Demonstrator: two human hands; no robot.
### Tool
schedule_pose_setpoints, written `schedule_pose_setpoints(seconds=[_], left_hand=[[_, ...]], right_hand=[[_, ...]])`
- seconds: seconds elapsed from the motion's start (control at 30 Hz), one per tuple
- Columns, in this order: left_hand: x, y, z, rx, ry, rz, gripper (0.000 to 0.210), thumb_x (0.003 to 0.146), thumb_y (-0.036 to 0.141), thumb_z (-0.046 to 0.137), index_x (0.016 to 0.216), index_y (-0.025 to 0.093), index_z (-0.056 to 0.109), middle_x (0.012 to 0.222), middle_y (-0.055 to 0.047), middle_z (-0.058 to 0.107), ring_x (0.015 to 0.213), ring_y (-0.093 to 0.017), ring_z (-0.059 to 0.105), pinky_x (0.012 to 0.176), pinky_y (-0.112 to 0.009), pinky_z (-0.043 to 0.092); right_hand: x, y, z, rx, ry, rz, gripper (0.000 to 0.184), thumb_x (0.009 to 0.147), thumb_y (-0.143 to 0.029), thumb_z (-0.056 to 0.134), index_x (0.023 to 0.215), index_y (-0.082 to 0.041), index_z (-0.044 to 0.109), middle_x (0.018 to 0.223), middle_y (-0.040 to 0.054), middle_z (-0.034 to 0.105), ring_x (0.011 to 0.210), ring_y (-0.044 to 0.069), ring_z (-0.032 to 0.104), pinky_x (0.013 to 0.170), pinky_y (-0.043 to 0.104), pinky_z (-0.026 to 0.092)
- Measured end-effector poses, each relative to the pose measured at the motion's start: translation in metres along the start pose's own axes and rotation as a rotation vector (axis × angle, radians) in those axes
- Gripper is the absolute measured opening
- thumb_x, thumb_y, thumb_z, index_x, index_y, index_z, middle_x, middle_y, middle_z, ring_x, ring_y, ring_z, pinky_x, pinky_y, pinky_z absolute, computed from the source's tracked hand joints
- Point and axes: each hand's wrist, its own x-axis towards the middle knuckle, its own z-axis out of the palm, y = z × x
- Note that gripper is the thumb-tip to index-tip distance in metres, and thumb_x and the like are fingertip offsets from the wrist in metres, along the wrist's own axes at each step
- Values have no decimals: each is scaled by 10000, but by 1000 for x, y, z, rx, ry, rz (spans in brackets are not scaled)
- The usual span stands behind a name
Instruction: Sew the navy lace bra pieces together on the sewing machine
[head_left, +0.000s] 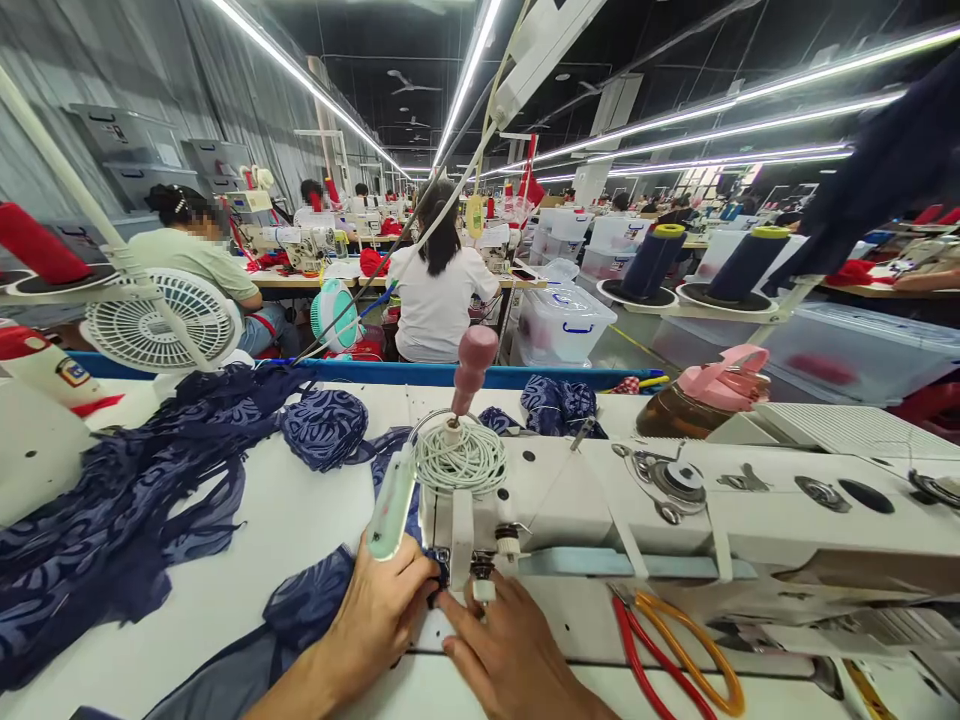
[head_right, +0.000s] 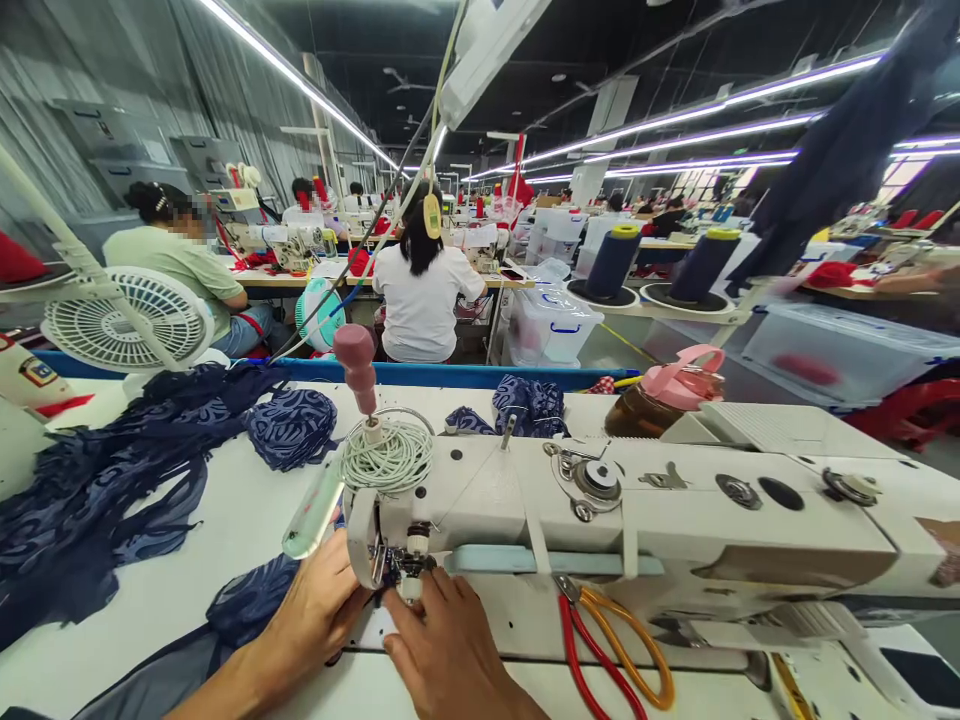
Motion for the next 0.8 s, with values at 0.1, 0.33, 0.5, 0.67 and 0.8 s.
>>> schedule_pose_setpoints(seconds=[0.1, 0.33, 0.5, 0.67, 0.8], left_hand=[[3, -1, -3, -33, -67, -2, 225, 967, 112, 412, 920, 208, 610, 880, -48, 624, 871, -221, 583, 802, -369, 467], [0, -7, -1, -57, -88, -30, 198, 996, 163, 432, 945, 205, 620, 849, -39, 625, 867, -210, 607, 817, -366, 477], [-4, -7, 0, -49, -73, -25, 217, 967, 126, 439, 961, 215, 636, 880, -49, 646, 874, -215, 611, 858, -408, 484], [-6, 0, -8, 68, -65, 28, 292, 892, 59, 471, 1006, 246, 665, 877, -42, 650, 848, -209, 625, 970, -521, 474], [-6, 2, -7, 155, -9, 105, 295, 885, 63, 491, 1029, 247, 671, 879, -54, 674, 899, -227, 640, 1019, -604, 437]], right_hand=[[-2, -8, 9, 13, 32, -24, 384, 925, -344, 595, 1276, -188, 586, 934, 44, 675, 779, 215, 570, 787, 367, 392], [-5, 1, 5, 51, 88, 3, 304, 960, -272, 543, 1249, -218, 618, 902, 32, 687, 836, 226, 585, 801, 381, 357], [3, 0, 7, -9, 143, -92, 285, 918, -189, 558, 1185, -134, 644, 837, 33, 700, 756, 206, 567, 724, 376, 332], [9, -7, 13, -80, 252, -173, 198, 890, -117, 540, 1032, -92, 676, 773, 37, 689, 637, 164, 515, 644, 373, 307], [8, -8, 15, -104, 266, -170, 194, 867, -97, 542, 1002, -104, 682, 702, 19, 667, 596, 153, 499, 618, 372, 305]])
